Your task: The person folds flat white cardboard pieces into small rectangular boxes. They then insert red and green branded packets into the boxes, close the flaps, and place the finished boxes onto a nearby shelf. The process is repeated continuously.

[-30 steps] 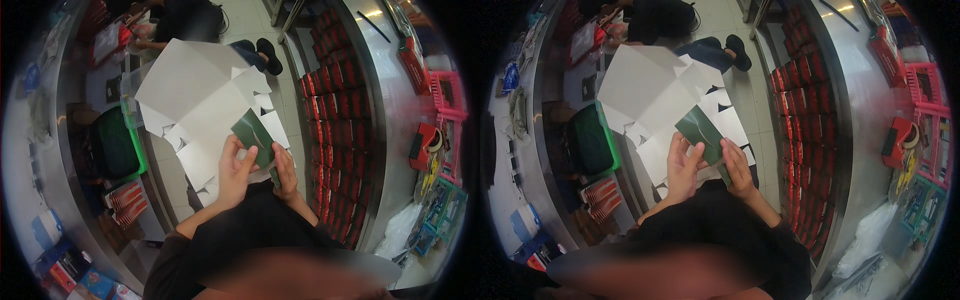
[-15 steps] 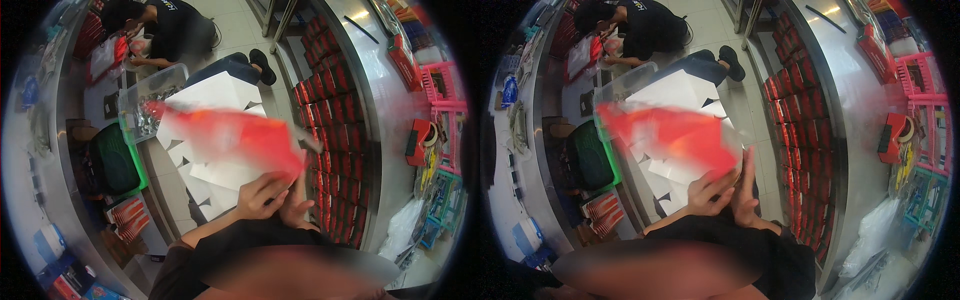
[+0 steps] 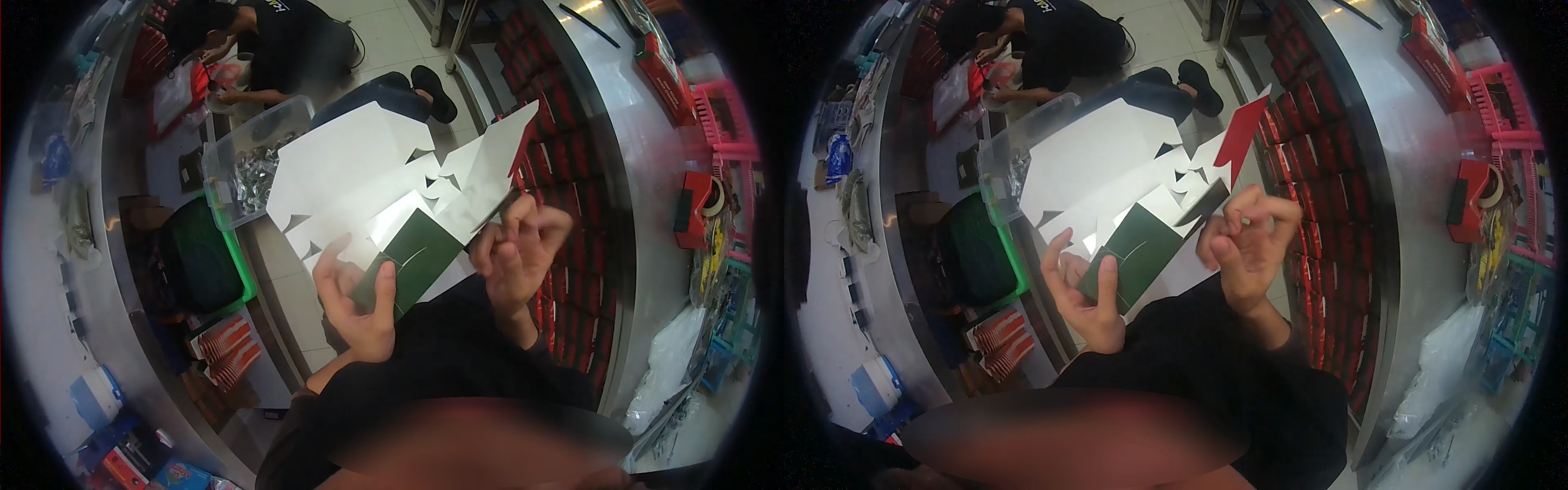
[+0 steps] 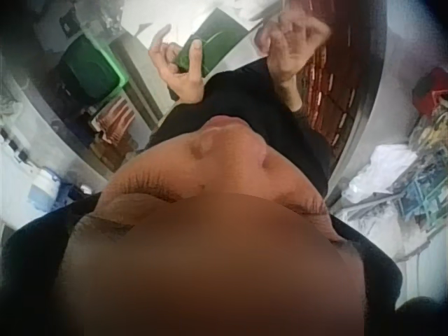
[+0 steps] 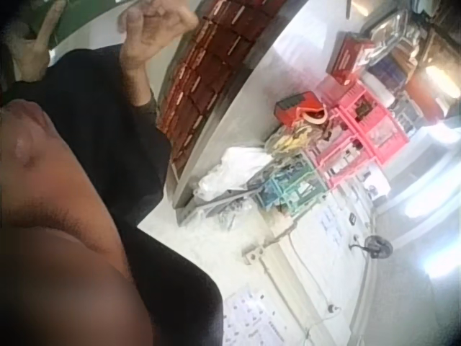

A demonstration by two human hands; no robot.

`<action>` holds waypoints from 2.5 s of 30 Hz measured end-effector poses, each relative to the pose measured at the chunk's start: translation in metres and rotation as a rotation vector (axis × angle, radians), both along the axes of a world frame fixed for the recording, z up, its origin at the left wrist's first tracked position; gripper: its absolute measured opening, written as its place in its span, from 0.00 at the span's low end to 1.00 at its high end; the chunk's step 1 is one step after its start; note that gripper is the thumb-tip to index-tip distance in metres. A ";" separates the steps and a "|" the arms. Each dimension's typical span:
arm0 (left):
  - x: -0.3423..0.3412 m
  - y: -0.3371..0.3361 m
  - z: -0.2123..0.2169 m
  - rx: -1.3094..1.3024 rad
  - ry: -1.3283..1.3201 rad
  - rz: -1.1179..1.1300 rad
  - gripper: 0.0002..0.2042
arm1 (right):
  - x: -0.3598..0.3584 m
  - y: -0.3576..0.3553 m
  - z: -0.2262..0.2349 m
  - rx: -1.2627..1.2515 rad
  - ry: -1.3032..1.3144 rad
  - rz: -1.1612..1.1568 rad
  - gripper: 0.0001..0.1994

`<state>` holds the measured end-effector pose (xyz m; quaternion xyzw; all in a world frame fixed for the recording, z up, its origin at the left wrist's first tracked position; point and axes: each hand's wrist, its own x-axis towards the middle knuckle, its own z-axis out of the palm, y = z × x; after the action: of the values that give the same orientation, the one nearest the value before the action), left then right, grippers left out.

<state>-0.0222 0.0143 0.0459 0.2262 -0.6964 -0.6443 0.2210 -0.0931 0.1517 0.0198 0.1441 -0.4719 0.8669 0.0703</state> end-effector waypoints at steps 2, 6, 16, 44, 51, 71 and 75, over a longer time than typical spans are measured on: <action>0.003 -0.002 -0.001 -0.011 -0.020 -0.067 0.23 | -0.004 0.011 0.008 0.442 -0.126 0.009 0.14; 0.006 -0.008 -0.004 -0.074 -0.052 -0.214 0.20 | -0.011 0.006 0.028 0.986 -0.227 -0.007 0.20; 0.016 -0.025 -0.021 0.126 0.216 -0.378 0.21 | 0.002 0.022 0.054 1.135 0.136 0.489 0.23; -0.028 -0.089 -0.035 -0.190 -0.375 -0.781 0.08 | 0.022 -0.020 -0.021 0.969 0.369 -0.162 0.28; -0.025 -0.087 -0.026 -0.332 -0.144 -0.810 0.08 | -0.007 -0.010 0.000 1.190 0.535 0.120 0.35; -0.012 -0.074 -0.042 -0.140 0.169 -0.763 0.25 | -0.022 -0.004 0.005 0.710 0.569 0.199 0.19; -0.017 -0.075 -0.046 -0.390 0.376 -0.829 0.27 | -0.014 -0.002 0.001 0.819 0.550 0.141 0.19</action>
<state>-0.0388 -0.0606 0.0004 -0.2354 -0.7833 -0.5655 0.1062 -0.1075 0.1499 0.0212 0.4146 -0.7267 0.5431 0.0711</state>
